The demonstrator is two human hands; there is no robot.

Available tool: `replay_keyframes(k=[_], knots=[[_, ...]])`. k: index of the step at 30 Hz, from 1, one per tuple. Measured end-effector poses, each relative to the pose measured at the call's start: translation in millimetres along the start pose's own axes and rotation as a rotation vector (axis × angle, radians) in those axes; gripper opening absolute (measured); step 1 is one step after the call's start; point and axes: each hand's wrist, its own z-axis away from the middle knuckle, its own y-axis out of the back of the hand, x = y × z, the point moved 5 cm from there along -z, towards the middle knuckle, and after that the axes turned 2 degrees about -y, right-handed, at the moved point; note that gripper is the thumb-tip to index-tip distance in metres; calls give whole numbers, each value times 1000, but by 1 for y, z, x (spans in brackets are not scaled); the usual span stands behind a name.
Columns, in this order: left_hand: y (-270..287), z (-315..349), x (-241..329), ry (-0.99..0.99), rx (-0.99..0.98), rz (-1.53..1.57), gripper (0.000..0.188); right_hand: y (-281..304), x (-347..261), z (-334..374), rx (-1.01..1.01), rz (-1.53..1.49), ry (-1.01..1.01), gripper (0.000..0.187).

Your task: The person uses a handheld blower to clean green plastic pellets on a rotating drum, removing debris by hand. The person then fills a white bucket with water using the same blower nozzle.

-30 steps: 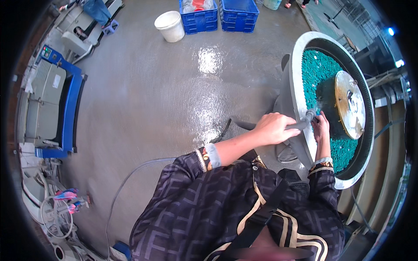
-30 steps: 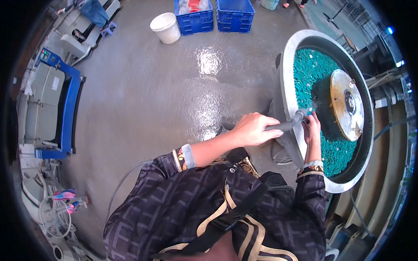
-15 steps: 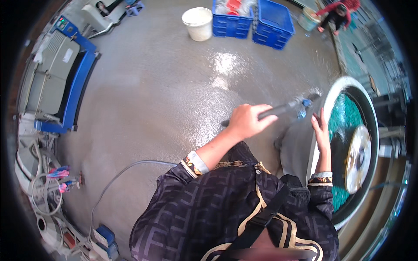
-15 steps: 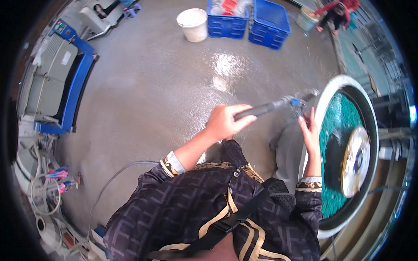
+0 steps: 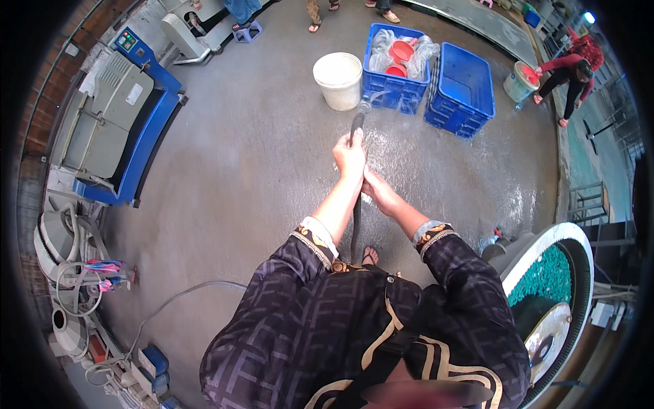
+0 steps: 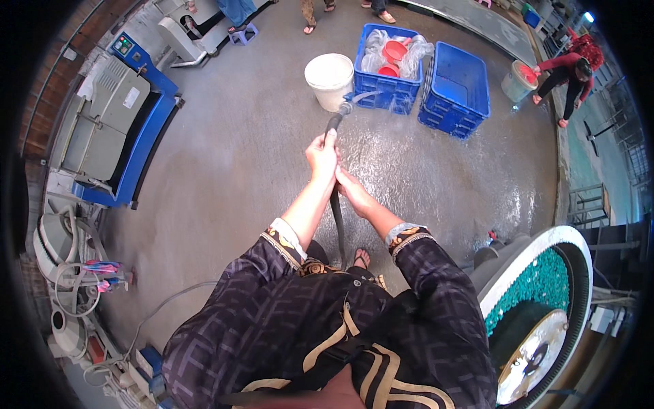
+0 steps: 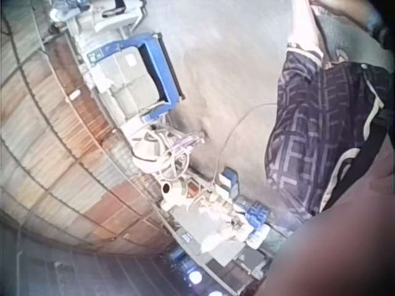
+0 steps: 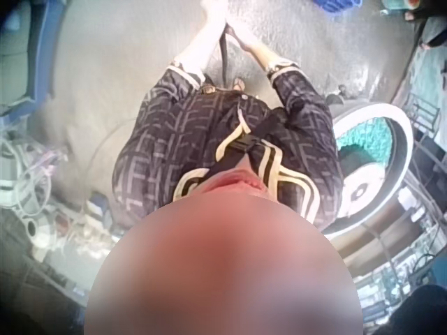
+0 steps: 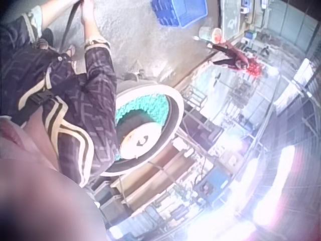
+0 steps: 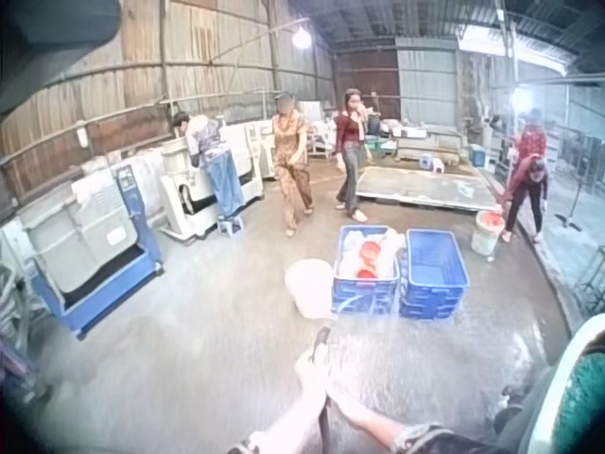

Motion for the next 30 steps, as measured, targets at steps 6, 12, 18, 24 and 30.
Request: replay_keyframes(k=[6,12,18,24,30], knots=[[-38,-135,32,51,52,152,25,13,-68,-138,212,155,182,62],[-85,-333,17,186,-151,228,27,64,-118,-327,345,278,197,59],[-88,-496,-15,327,-293,109,31,72,-159,-453,552,334,134,46],[-26,-586,-6,455,-504,-155,38,113,-191,-513,603,227,91,41],[205,-599,-62,651,-134,-412,32,149,-214,-524,663,58,29,44]])
